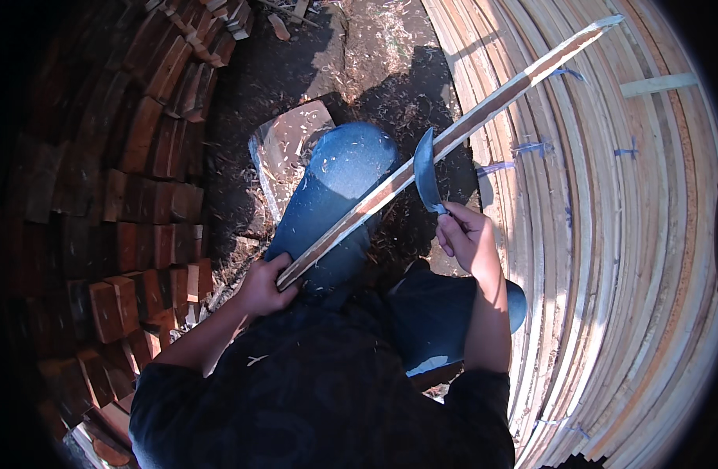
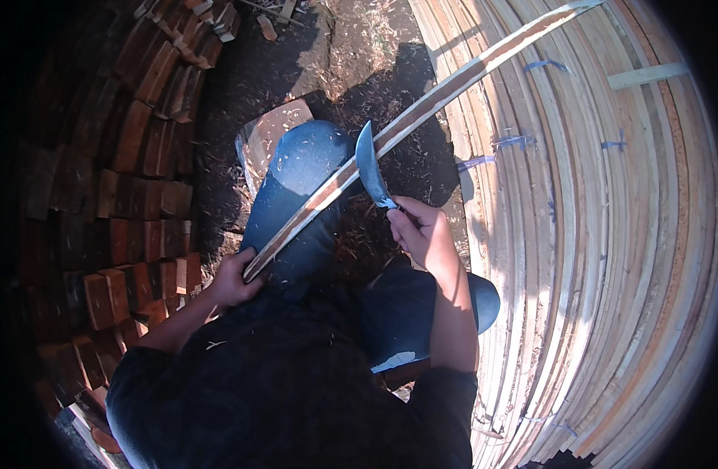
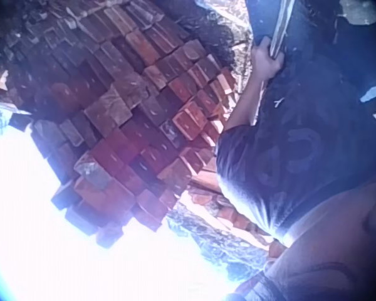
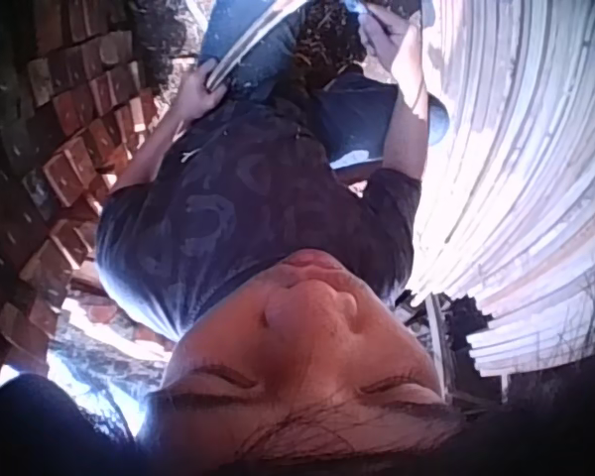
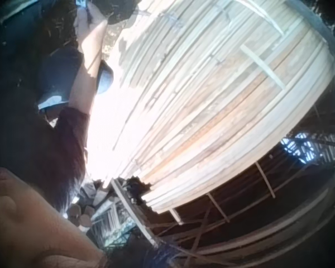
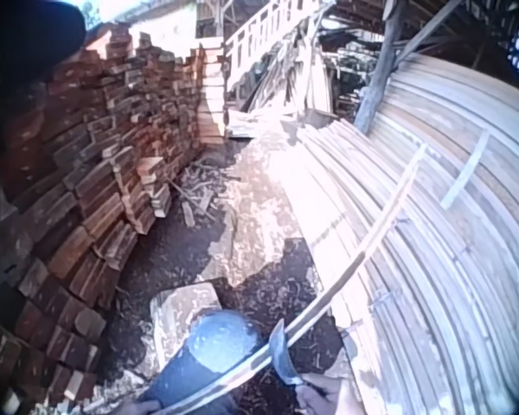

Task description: The person holds a long wooden stick on their lap and uses a curved knife to shave off thin strips of wood along its length. The person repeatedly shaves the stick, creating wood shavings that fall onto their lap and the ground.

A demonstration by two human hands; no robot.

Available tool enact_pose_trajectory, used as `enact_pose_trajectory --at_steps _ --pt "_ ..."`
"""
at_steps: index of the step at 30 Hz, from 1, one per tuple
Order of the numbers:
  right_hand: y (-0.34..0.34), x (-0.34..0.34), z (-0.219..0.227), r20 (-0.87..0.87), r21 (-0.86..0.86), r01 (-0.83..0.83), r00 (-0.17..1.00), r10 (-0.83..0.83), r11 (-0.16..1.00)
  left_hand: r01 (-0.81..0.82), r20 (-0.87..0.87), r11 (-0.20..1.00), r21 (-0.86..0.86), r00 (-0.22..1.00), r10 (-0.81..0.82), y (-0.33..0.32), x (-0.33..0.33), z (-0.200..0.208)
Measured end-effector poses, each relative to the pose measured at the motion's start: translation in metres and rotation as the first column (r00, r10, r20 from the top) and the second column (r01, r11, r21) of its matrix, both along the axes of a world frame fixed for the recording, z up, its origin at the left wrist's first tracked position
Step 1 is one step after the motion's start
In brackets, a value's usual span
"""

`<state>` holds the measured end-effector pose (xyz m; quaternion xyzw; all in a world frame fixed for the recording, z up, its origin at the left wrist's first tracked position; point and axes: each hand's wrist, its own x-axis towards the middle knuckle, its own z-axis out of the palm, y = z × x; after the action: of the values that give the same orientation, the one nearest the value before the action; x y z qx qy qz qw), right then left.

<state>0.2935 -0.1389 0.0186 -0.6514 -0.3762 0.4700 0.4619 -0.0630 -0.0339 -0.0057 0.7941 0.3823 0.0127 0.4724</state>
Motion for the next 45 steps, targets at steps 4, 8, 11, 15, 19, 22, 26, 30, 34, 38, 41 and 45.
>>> enact_pose_trajectory --at_steps 4,8,11,15,19,22,26,30,34,38,41,45 --pt "0.002 0.001 -0.004 -0.389 0.145 0.303 0.893 -0.228 0.942 0.006 0.006 1.000 0.012 1.000 -0.006 -0.001 -0.001 -0.002" --pt "0.007 -0.007 -0.004 0.148 0.084 -0.264 0.957 0.250 0.961 -0.010 -0.024 1.000 -0.024 1.000 0.009 -0.001 0.000 0.000" --pt "0.003 -0.022 -0.013 -0.029 0.114 -0.144 0.989 0.148 0.983 -0.010 -0.016 1.000 0.004 1.000 0.010 0.002 0.006 0.006" --pt "0.011 -0.018 0.001 -0.079 0.118 0.090 0.994 -0.081 0.989 -0.026 -0.009 1.000 -0.008 1.000 0.026 0.000 0.005 0.004" --pt "0.003 -0.012 0.004 0.170 0.008 -0.345 0.925 0.339 0.938 -0.013 -0.021 1.000 -0.006 1.000 0.013 0.002 0.005 0.007" --pt "0.003 -0.015 0.003 0.026 0.050 -0.138 0.990 0.137 0.989 -0.002 -0.009 1.000 0.006 1.000 0.002 0.002 0.008 0.010" --pt "0.004 -0.006 0.005 0.276 0.131 0.079 0.954 -0.113 0.988 -0.038 -0.012 0.999 -0.033 0.999 0.037 0.000 0.006 0.007" --pt "0.007 -0.007 0.001 0.569 0.243 0.087 0.794 -0.215 0.966 0.002 0.012 1.000 0.003 1.000 -0.002 0.002 0.006 0.004" --pt "0.011 -0.028 0.000 0.655 0.274 -0.050 0.741 -0.148 0.960 0.001 0.018 1.000 0.001 1.000 -0.001 0.002 0.005 0.002" --pt "0.012 -0.052 -0.009 0.692 0.220 -0.081 0.716 -0.096 0.972 0.021 -0.013 0.999 0.028 1.000 -0.020 0.003 0.009 0.008" --pt "0.007 -0.070 -0.015 0.710 0.185 -0.082 0.700 -0.076 0.979 0.020 -0.016 0.999 0.045 1.000 -0.020 0.002 0.007 0.005" --pt "0.005 -0.080 -0.017 0.696 0.121 -0.027 0.715 -0.066 0.992 0.017 -0.013 0.999 0.045 1.000 -0.016 0.001 0.006 0.003"
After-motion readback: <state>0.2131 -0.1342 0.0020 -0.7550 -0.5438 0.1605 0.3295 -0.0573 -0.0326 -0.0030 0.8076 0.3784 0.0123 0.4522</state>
